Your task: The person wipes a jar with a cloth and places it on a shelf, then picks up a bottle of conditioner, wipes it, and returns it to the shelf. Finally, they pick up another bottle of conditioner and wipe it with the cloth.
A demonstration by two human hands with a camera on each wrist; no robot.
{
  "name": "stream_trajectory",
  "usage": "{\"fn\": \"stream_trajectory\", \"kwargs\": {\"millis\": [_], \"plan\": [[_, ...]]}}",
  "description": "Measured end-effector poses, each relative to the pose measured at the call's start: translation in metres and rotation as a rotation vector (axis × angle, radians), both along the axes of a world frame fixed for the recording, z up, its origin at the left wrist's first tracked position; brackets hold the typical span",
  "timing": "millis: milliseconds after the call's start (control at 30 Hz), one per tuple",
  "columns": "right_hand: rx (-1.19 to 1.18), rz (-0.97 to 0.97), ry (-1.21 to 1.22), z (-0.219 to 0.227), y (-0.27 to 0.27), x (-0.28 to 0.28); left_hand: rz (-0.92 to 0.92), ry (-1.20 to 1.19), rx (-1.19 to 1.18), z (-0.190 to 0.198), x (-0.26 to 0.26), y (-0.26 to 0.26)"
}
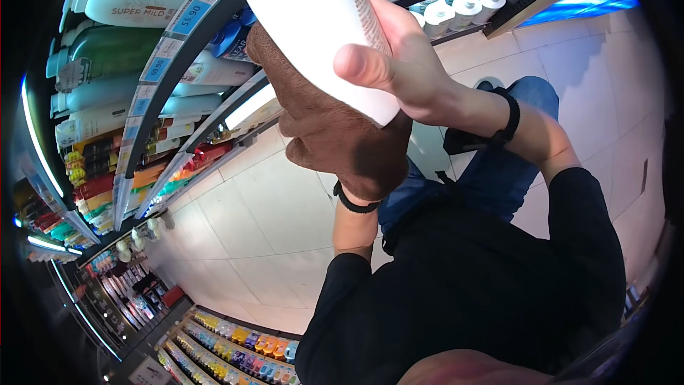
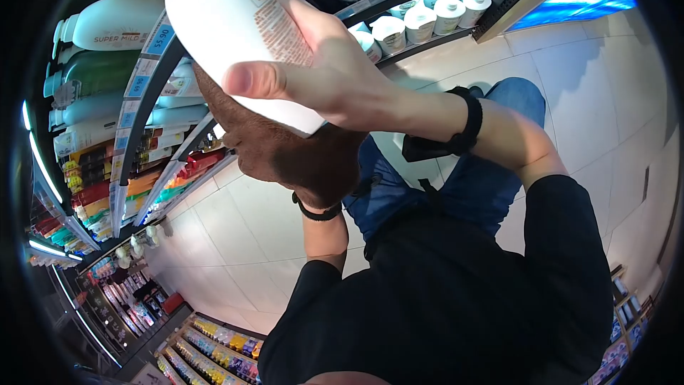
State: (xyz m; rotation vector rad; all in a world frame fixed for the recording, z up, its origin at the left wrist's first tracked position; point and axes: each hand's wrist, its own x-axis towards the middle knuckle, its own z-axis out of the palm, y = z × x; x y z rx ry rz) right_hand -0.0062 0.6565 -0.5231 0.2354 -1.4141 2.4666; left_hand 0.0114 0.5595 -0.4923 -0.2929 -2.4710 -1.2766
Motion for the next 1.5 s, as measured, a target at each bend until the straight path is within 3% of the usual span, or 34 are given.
{"fn": "stream_trajectory", "kwargs": {"millis": [133,200,233,267,633,667,700,800,867,900,933,1000,1067,1133,1200,1267,1333,1400,1500], "plan": [[0.142,0.051,0.013,-0.002,0.0,-0.001,0.007,0.158,-0.193,-0.008,-0.006,-0.025],[0.422,0.066,0.091,-0.005,0.002,-0.001,-0.003,0.24,-0.286,-0.008,-0.011,-0.032],[0.418,0.108,0.092,-0.007,0.0,-0.002,0.013,0.124,-0.051,-0.003,-0.013,-0.032],[0.466,0.138,0.124,-0.005,-0.001,-0.001,0.005,0.131,-0.051,-0.011,-0.013,-0.036],[0.578,0.491,0.017,0.001,0.003,0.001,-0.344,0.632,-0.567,-0.044,-0.085,-0.183],[0.584,0.487,0.025,0.001,0.004,0.001,-0.369,0.673,-0.617,-0.052,-0.09,-0.191],[0.597,0.433,0.055,0.001,0.003,0.001,-0.367,0.681,-0.616,-0.034,-0.089,-0.175],[0.602,0.315,0.115,0.001,-0.002,0.004,-0.154,0.363,-0.219,-0.007,-0.04,-0.086],[0.445,0.238,0.086,0.0,-0.005,0.007,-0.011,0.142,0.044,0.022,-0.025,-0.049],[0.445,0.24,0.087,0.0,-0.003,0.007,-0.083,0.097,0.345,0.0,-0.023,-0.048],[0.466,0.147,0.139,0.002,0.0,0.006,-0.082,0.048,0.442,0.005,-0.017,-0.038],[0.507,-0.034,0.247,0.006,0.005,0.002,-0.292,-0.234,1.0,0.005,-0.019,-0.025],[0.531,-0.152,0.237,0.013,0.011,0.004,-0.069,0.076,0.112,-0.004,-0.007,-0.022],[0.289,-0.146,0.17,0.009,0.006,-0.004,-0.1,0.123,-0.092,-0.005,-0.001,-0.018],[-0.03,-0.024,0.092,0.016,-0.001,-0.005,-0.064,-0.002,-0.014,-0.003,0.003,-0.015],[-0.005,0.042,0.036,0.017,0.003,-0.005,-0.206,0.014,-0.198,0.004,0.006,-0.021],[0.048,0.046,0.046,0.003,0.002,-0.008,-0.175,-0.052,-0.089,-0.013,0.0,-0.028],[0.108,0.052,0.058,-0.012,-0.001,-0.013,-0.305,-0.23,0.096,-0.023,-0.007,-0.038],[0.22,0.016,0.133,-0.026,-0.003,-0.015,-0.342,-0.166,0.161,-0.032,-0.015,-0.045]]}}
